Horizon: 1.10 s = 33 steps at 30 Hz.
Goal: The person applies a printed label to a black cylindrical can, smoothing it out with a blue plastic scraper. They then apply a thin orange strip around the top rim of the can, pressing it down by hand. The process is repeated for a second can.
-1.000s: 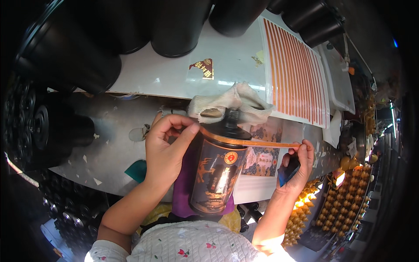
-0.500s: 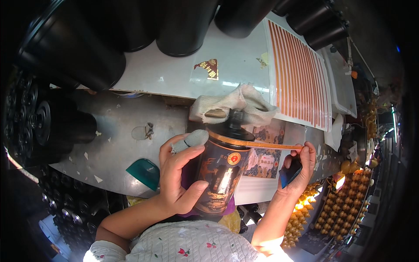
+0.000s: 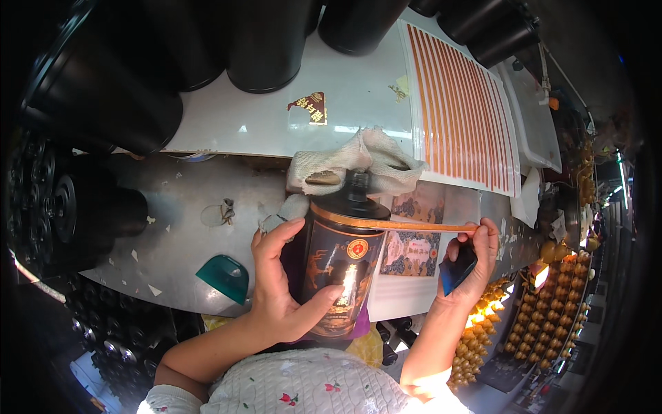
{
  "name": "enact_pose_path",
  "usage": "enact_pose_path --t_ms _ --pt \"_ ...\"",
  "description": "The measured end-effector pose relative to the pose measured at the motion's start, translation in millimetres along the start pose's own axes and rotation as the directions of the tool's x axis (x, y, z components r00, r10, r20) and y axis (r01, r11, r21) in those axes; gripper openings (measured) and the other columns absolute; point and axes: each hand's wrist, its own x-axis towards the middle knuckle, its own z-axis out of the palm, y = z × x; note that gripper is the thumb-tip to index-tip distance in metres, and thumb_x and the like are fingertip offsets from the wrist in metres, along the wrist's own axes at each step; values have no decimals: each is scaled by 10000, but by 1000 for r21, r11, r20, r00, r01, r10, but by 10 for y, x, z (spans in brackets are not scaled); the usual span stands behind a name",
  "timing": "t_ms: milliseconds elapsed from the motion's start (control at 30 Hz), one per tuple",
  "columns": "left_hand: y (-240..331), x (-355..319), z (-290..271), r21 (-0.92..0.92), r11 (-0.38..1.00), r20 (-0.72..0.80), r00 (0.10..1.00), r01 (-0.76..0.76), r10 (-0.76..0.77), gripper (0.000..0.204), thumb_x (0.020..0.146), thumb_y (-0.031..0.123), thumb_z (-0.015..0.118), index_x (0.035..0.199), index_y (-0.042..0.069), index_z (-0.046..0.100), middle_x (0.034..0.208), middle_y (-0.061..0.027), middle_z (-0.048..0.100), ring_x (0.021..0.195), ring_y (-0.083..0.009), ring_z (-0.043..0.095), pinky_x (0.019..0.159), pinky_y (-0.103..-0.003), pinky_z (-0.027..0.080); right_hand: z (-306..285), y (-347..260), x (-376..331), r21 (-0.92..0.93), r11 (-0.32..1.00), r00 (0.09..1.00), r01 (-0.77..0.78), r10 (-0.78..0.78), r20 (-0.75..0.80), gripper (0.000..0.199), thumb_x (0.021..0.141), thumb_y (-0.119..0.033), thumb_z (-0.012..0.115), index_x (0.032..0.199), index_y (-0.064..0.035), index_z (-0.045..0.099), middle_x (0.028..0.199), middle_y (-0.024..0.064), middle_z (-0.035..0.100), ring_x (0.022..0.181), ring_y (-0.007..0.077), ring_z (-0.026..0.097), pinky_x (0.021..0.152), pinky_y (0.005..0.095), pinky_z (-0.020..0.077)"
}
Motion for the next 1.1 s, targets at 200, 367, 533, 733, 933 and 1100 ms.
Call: enact_pose_path --t_ms 200,367,533,733,933,1100 --pt "25 26 -37 99 995 24 1000 6 -8 858 790 173 780 1435 -85 276 1376 -208 378 1223 -298 404 1075 -405 312 -23 6 12 9 1000 1000 14 -14 -13 173 982 -153 635 1127 -72 587 892 55 640 733 92 581 485 197 420" --pt "18 13 -16 65 998 0 1000 19 -19 844 783 187 783 1424 -85 306 1386 -213 404 1212 -313 416 1089 -436 279 -11 -7 3 10 1000 1000 12 -12 -24 174 980 -153 638 1125 -73 585 892 53 639 733 91 580 490 197 422" --pt "31 -17 -39 221 975 22 999 -38 34 826 783 218 771 1417 -79 332 1374 -223 456 1199 -344 447 1117 -581 184 33 -21 0 8 1000 999 -4 5 -40 197 937 -150 696 1092 -95 587 844 37 663 688 70 579 513 180 418" --pt "195 63 -89 440 888 117 989 -132 89 708 823 227 711 1411 -22 406 1353 -234 503 1250 -422 437 1113 -658 128 65 -24 -4 6 1000 998 -25 25 -56 211 921 -143 714 1082 -101 584 824 29 678 678 62 579 548 174 401" --pt "371 123 -58 566 805 182 979 -177 88 523 861 186 637 1353 42 529 1314 -232 547 1296 -444 418 1115 -663 116 47 -13 1 36 998 997 -61 62 -35 210 925 -118 694 1097 -89 578 851 34 680 727 72 582 601 164 399" --pt "527 189 -17 700 665 295 954 -259 60 447 817 127 619 1262 88 649 962 -141 542 1303 -441 435 1114 -690 101 -6 26 32 65 993 995 -104 104 -4 201 926 -97 685 1097 -67 583 850 51 677 714 92 599 588 168 404"
